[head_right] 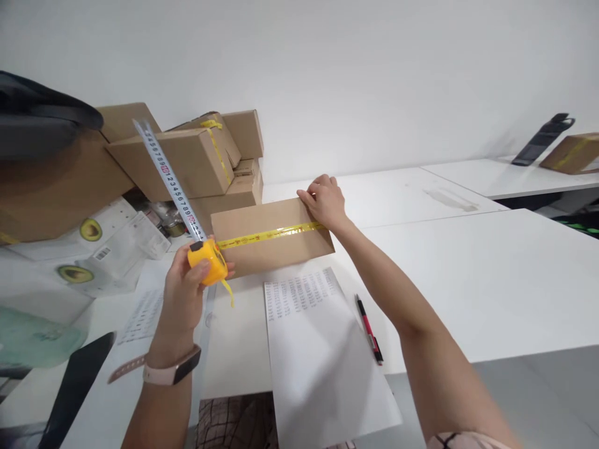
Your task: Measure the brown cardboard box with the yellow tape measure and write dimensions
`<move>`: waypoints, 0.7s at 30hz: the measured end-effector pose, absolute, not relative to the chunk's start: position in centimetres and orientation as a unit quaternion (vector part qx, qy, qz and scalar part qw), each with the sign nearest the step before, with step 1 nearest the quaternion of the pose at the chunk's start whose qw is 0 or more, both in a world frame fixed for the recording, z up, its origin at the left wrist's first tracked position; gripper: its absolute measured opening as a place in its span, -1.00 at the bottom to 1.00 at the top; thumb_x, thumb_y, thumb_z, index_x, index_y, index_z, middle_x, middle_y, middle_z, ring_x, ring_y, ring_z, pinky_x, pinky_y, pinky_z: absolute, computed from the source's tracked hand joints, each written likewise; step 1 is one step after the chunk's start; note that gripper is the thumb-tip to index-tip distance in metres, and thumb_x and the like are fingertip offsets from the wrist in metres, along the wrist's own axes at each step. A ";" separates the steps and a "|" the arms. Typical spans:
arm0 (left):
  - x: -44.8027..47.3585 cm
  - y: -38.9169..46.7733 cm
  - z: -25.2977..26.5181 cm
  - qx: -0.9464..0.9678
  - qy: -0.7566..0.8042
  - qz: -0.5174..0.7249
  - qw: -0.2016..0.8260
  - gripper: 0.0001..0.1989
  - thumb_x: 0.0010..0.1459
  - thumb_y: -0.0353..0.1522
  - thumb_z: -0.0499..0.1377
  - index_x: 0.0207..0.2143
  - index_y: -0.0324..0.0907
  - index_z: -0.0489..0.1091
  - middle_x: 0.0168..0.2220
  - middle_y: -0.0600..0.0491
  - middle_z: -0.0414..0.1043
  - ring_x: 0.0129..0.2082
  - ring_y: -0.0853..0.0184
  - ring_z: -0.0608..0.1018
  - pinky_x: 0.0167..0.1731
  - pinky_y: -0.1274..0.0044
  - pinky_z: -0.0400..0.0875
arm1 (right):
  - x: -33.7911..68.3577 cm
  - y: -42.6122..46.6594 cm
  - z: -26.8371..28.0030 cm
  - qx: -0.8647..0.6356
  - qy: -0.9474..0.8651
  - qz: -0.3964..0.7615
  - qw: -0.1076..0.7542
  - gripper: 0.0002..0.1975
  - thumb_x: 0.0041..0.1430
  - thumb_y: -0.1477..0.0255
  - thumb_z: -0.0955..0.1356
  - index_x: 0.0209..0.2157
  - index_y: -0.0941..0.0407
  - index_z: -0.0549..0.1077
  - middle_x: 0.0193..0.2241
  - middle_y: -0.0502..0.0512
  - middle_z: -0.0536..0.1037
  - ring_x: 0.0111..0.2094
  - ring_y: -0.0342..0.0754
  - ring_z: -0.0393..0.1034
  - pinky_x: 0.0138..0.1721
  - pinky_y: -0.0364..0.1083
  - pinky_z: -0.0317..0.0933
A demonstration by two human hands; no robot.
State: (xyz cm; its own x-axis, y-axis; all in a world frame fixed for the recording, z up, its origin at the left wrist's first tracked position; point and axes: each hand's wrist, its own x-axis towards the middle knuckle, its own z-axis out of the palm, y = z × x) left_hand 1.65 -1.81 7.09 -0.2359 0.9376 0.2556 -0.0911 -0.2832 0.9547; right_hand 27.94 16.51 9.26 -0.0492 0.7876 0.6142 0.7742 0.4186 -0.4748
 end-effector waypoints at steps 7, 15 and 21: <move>8.3 -5.4 3.2 0.485 0.378 0.514 0.598 -0.47 0.05 -0.16 0.40 0.02 -0.07 0.34 -0.10 0.00 0.45 -0.32 0.33 0.55 -0.35 0.48 0.57 | 24.2 17.3 8.4 -0.482 -0.788 -0.030 0.382 -0.64 0.42 0.41 0.09 -0.01 0.10 0.44 -0.16 0.20 0.61 -0.11 0.14 0.41 0.06 0.11 0.08; 11.2 -6.7 0.2 0.429 0.372 0.485 0.665 -0.41 -0.02 -0.06 0.42 -0.01 -0.12 0.37 -0.10 -0.03 0.41 -0.28 0.32 0.51 -0.30 0.47 0.52 | 24.5 16.8 8.6 -0.469 -0.806 -0.054 0.358 -0.50 0.41 0.48 0.07 0.25 -0.05 0.36 -0.20 0.12 0.60 -0.16 0.10 0.35 -0.04 0.06 0.05; 12.5 -7.5 -1.2 0.414 0.390 0.477 0.670 -0.44 0.02 -0.17 0.39 0.02 -0.11 0.31 -0.02 -0.05 0.41 -0.24 0.31 0.52 -0.24 0.44 0.53 | 24.4 17.3 8.5 -0.459 -0.814 -0.037 0.353 -0.52 0.42 0.49 0.11 0.10 -0.08 0.54 -0.19 0.13 0.60 -0.16 0.09 0.32 -0.03 0.08 0.05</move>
